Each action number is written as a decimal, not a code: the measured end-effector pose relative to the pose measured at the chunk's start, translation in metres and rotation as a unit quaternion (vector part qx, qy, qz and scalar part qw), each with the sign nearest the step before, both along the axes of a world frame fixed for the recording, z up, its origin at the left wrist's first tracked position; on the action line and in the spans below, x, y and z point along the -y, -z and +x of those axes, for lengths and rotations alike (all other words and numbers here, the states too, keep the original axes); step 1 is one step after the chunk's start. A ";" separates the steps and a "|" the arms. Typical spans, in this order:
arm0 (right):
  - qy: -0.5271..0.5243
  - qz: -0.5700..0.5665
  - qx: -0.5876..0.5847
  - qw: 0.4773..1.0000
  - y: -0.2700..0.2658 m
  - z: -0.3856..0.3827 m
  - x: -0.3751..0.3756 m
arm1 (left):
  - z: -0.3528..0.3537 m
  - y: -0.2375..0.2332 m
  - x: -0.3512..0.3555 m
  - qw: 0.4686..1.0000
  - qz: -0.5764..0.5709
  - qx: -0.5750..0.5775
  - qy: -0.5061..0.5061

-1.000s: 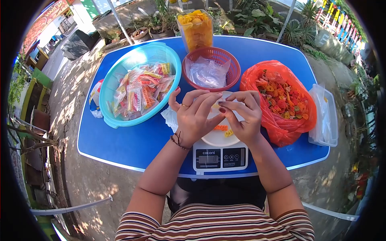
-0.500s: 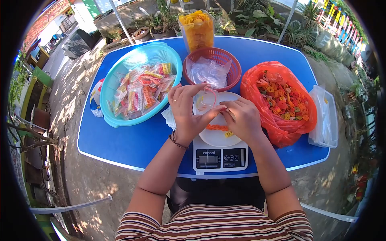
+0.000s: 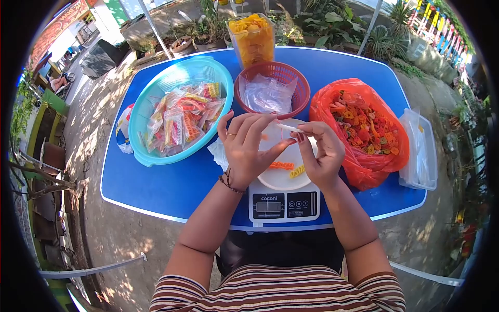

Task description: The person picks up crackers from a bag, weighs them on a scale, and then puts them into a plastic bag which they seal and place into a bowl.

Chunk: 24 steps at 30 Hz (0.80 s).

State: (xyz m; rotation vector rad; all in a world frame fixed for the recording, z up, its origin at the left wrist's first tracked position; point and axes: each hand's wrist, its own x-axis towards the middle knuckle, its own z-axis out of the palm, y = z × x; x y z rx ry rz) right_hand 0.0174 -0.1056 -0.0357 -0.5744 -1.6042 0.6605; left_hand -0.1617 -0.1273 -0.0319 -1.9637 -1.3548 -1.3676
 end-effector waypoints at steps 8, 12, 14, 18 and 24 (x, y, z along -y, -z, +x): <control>0.098 0.089 0.086 0.987 -0.006 -0.003 -0.002 | 0.002 0.002 0.002 0.999 -0.014 -0.022 0.039; 0.096 0.089 0.108 0.986 -0.010 -0.002 -0.003 | 0.005 0.003 0.003 0.998 -0.014 -0.042 0.050; 0.094 0.095 0.127 0.983 -0.015 -0.002 -0.002 | 0.004 0.003 0.003 0.998 -0.019 -0.049 0.040; 0.086 0.002 0.117 0.989 -0.012 0.001 -0.002 | 0.000 0.000 -0.001 0.999 -0.006 -0.033 0.004; -0.096 0.039 0.340 0.935 -0.012 0.002 -0.001 | -0.007 0.003 -0.008 0.998 0.005 0.014 -0.059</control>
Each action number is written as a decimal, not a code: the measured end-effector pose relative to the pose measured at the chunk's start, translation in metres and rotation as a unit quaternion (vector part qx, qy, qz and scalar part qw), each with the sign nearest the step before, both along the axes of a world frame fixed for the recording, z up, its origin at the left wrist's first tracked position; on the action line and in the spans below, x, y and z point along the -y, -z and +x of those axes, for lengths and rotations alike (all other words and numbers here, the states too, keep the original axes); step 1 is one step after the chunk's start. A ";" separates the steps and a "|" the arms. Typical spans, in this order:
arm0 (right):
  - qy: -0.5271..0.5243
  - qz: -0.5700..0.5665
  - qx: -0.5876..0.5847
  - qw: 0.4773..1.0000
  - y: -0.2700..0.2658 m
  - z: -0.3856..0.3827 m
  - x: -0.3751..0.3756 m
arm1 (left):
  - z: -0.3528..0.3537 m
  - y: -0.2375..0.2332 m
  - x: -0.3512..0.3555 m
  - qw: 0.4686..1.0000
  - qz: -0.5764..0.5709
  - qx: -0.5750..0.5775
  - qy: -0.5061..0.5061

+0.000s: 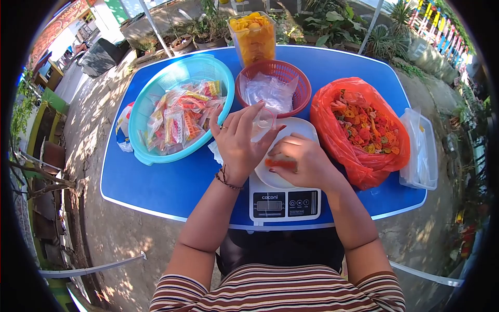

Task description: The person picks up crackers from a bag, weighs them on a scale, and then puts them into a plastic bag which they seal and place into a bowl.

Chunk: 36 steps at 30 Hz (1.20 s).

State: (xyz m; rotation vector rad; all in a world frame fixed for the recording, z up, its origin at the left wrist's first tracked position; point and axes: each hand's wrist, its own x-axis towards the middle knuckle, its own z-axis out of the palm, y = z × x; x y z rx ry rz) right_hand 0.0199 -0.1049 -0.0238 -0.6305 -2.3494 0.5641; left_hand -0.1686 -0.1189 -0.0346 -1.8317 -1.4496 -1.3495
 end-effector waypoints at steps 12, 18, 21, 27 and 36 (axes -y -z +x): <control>0.120 0.005 -0.198 0.973 0.005 -0.002 -0.006 | 0.000 0.002 0.000 1.000 -0.003 0.008 0.009; 0.075 -0.121 -0.411 0.900 -0.002 0.001 -0.003 | 0.007 -0.002 0.005 0.999 -0.025 0.003 0.030; 0.066 -0.090 -0.351 0.930 0.005 -0.001 -0.005 | 0.008 -0.002 0.007 0.998 -0.026 -0.005 0.056; 0.132 -0.069 -0.375 0.915 0.014 -0.007 0.002 | 0.011 -0.001 0.011 0.995 -0.039 -0.014 0.094; 0.158 0.039 -0.244 0.956 0.007 -0.005 0.001 | 0.011 -0.001 0.012 0.994 -0.033 -0.026 0.100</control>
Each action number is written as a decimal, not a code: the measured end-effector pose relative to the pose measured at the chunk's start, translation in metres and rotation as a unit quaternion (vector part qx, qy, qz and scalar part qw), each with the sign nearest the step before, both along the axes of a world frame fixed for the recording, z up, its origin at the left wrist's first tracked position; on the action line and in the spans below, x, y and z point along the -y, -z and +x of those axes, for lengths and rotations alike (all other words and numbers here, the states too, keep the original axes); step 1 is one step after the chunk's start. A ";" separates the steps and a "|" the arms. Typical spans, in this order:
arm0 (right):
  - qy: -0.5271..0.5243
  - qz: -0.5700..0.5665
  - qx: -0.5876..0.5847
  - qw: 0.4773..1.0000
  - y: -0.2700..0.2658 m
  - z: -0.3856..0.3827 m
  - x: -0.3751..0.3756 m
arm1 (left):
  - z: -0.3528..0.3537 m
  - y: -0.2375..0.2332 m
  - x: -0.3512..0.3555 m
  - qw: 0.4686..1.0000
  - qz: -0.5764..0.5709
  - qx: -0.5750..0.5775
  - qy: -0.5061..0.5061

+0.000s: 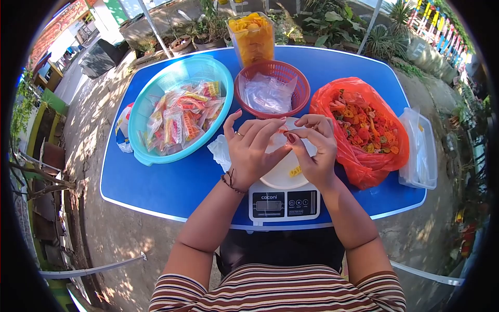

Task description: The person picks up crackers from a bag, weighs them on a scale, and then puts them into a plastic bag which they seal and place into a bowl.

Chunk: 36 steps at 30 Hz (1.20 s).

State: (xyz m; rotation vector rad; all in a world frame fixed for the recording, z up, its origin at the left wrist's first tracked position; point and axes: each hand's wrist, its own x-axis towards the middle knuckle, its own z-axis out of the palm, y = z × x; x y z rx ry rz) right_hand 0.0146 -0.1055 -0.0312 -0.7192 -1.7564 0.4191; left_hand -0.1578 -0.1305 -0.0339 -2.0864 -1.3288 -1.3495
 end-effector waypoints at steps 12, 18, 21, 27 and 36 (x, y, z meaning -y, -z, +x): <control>0.000 0.068 0.070 0.995 -0.014 0.000 0.002 | -0.002 0.001 -0.002 1.000 0.016 0.008 0.012; -0.154 -0.172 0.151 0.961 -0.027 0.032 -0.014 | -0.005 0.001 -0.006 0.998 0.026 0.028 -0.057; -0.216 -0.133 0.237 0.938 -0.030 0.038 -0.013 | -0.006 0.002 -0.008 0.997 0.026 0.029 -0.067; -0.200 -0.154 0.287 0.924 -0.018 0.037 -0.015 | -0.005 0.003 -0.007 0.998 0.010 0.035 -0.057; -0.089 -0.096 -0.139 0.982 -0.004 0.010 -0.012 | -0.004 -0.001 -0.006 0.998 0.007 0.031 -0.050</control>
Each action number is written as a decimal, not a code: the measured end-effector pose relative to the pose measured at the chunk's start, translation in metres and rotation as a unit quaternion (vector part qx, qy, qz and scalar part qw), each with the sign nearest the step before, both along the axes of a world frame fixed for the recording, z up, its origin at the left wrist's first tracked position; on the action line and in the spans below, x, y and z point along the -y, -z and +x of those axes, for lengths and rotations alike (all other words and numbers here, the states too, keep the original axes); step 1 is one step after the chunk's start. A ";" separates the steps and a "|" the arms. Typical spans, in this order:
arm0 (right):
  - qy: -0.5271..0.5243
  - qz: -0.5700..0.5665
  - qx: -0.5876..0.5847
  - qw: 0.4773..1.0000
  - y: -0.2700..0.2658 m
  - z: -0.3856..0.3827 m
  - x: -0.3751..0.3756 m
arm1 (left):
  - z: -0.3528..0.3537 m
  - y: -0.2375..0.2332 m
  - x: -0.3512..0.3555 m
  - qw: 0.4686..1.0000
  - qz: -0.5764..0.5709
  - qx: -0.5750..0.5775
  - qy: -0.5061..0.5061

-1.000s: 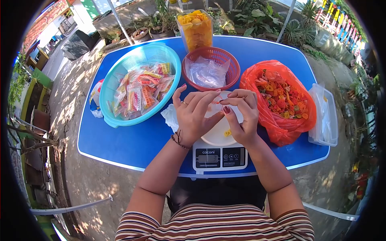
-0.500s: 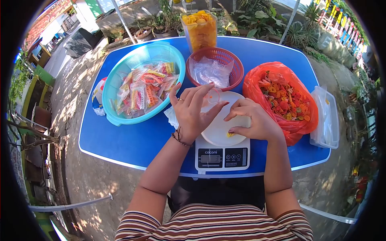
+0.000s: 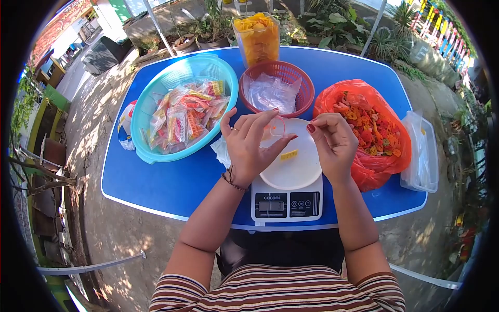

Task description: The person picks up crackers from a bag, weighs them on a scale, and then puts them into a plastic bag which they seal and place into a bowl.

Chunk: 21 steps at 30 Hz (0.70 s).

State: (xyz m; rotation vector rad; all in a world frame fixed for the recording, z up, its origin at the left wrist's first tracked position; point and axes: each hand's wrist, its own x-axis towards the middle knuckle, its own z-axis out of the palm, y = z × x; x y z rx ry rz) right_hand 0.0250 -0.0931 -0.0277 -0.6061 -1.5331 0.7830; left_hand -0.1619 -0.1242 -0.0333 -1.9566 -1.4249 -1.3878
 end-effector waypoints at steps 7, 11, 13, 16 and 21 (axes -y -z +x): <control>-0.039 0.011 0.361 0.932 -0.017 0.011 0.006 | -0.002 0.005 -0.003 1.000 0.001 0.012 -0.020; -0.071 0.075 0.370 0.923 -0.001 0.006 0.002 | -0.004 0.008 -0.005 1.000 -0.004 0.019 -0.019; -0.017 0.003 0.331 0.943 0.001 0.003 0.000 | -0.004 0.007 -0.004 1.000 -0.001 0.017 -0.016; 0.037 -0.035 0.194 0.980 0.000 0.002 -0.003 | -0.002 0.004 -0.002 1.000 0.004 0.010 -0.005; 0.047 0.023 0.044 0.998 -0.005 -0.003 0.002 | 0.002 0.003 0.000 1.000 -0.004 0.001 0.020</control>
